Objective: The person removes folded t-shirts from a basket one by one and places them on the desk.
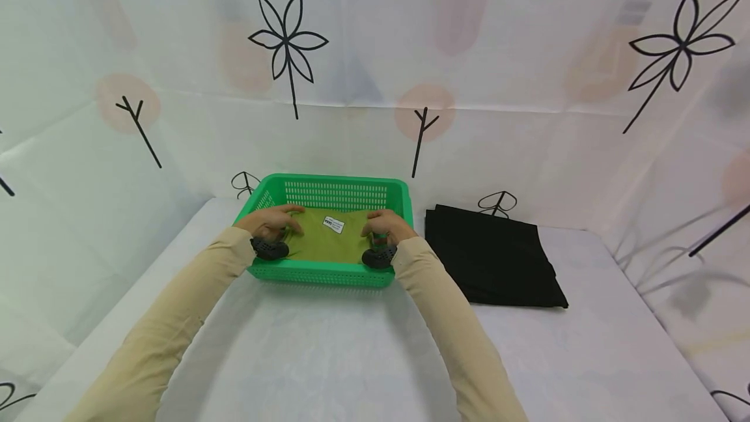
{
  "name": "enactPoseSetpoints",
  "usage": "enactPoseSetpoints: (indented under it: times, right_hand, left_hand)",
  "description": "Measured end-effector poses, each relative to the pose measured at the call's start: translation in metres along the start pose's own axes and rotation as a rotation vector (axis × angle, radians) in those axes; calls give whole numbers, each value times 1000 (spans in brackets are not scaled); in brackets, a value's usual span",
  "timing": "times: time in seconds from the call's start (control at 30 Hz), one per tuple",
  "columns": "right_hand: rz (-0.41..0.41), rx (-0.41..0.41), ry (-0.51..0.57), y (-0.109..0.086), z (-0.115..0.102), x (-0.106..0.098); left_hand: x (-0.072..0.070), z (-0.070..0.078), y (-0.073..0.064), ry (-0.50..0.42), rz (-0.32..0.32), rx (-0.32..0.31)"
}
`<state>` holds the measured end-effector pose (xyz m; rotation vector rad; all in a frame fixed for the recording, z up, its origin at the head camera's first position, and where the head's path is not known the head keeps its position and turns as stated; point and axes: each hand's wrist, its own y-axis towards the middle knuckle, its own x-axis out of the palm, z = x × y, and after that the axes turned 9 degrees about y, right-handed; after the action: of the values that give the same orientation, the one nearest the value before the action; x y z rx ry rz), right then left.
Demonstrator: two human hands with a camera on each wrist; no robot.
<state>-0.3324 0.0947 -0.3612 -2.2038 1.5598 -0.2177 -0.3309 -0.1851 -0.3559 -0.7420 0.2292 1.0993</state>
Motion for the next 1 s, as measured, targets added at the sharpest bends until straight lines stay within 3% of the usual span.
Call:
enactPoseSetpoints:
  times: [0.2, 0.33, 0.8, 1.0]
  right_hand:
    - [13, -30, -72, 0, 0, -1]
    - [14, -26, -93, 0, 0, -2]
    - [-19, -32, -5, -2, -6, 0]
    - [-21, -59, 20, -3, -8, -2]
  left_hand:
    - [3, 5, -1, -56, 1, 9]
    - [4, 6, -1, -38, 30, -1]
    - [3, 12, -1, -210, 34, -20]
    - [1, 16, -7, -220, 40, -9]
